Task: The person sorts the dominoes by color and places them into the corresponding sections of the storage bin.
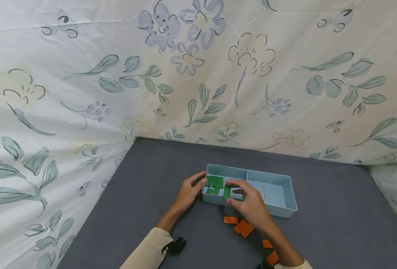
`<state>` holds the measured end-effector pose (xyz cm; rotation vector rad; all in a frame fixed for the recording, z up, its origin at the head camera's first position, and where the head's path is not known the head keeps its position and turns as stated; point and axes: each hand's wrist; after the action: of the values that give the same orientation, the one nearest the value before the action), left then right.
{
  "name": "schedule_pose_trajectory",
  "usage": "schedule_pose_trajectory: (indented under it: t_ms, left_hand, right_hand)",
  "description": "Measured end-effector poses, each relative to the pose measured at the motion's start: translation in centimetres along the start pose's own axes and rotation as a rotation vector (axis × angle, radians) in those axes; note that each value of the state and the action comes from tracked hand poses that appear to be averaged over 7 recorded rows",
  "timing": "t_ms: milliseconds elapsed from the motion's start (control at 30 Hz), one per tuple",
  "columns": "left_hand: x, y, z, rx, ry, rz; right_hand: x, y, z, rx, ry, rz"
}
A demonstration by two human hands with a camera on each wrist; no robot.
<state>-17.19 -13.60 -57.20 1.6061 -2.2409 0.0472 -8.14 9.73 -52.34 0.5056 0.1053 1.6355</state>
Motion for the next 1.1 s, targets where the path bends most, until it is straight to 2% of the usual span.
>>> schedule_pose_trajectory:
  t_ms: [233,533,900,1100]
  left_hand:
    - [-0.1,0.1,-0.2,-0.002,-0.002,-0.004]
    - [0.0,0.1,-0.4,-0.002,-0.005,-0.002]
    - [0.0,0.1,-0.5,0.004,0.003,0.008]
    - [-0.1,-0.1,-0.7,0.003,0.004,0.01]
  right_hand:
    - [0.1,1.0,-0.3,-0.019,-0.026,-0.021]
    - [0.0,2.1,-0.3,-0.096,-0.03,-0.032]
    - [0.0,3.5,-0.2,-0.142,-0.061,-0.001]
    - [0.1,4.1,-0.3,-0.141,-0.061,0.046]
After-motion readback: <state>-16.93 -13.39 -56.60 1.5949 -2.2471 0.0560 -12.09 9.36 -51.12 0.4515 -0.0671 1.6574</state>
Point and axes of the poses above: each hand's wrist, its own y-axis towards the middle knuckle, its own x-axis out of the back of the hand, z = x × y, and after that the axes turned 15 degrees about y, right-handed
